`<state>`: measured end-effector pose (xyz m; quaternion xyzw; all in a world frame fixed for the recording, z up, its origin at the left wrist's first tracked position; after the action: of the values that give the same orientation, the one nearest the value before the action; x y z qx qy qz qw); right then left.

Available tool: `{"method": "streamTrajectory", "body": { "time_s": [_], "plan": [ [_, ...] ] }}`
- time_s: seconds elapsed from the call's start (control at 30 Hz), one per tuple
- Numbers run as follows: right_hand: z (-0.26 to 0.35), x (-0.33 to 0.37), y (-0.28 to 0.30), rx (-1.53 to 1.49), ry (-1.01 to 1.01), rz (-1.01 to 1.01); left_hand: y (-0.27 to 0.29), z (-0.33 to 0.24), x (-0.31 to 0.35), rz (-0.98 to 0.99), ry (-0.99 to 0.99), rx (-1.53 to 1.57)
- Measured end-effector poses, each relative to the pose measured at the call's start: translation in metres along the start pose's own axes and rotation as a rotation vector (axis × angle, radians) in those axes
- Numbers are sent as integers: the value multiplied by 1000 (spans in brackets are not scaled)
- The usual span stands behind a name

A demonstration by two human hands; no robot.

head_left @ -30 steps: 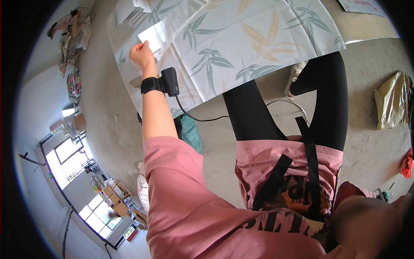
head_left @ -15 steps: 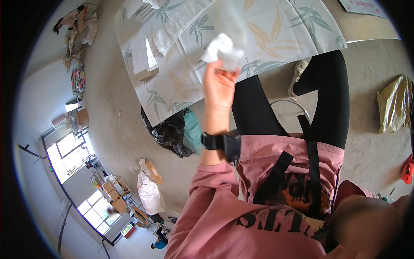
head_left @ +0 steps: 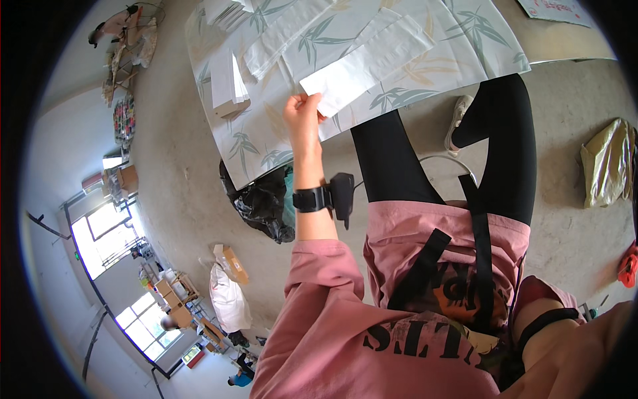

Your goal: The recorder folds white paper liners and organizes them into a stack on a table.

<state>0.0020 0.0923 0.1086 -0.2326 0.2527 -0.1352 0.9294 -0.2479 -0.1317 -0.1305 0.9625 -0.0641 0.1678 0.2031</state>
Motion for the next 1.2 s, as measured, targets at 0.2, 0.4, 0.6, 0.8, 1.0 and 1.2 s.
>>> {"method": "streamTrajectory", "body": {
  "time_s": [0.2, 0.4, 0.6, 0.8, 1.0, 1.2],
  "plan": [
    [1, 1, -4, 40, 19, 19, 21, -5, -36, -170, -129, -315],
    [0, -1, -4, 67, 31, 40, 37, 4, -57, -311, -164, -572],
    [-2, 0, -4, 103, 37, 54, 29, -12, -40, -362, -235, -711],
    [-1, 2, -5, 135, 44, 60, 31, -3, -35, -430, -241, -736],
    [-3, 16, -4, 150, 41, -7, 33, -1, -43, -432, -249, -701],
    [-6, 24, -4, 146, 62, -43, 21, -1, -38, -452, -237, -754]
  ]
}}
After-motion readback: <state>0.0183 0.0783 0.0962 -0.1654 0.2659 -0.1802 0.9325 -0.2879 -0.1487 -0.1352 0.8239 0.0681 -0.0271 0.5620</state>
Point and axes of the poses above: each hand's wrist, its own x-axis away from the middle knuckle, its own y-axis out of the back of the hand, z = x × y, the point moved 3 cm from there along -x, towards the middle knuckle, and after that the axes turned 11 degrees about -x, right-handed, at the moved point
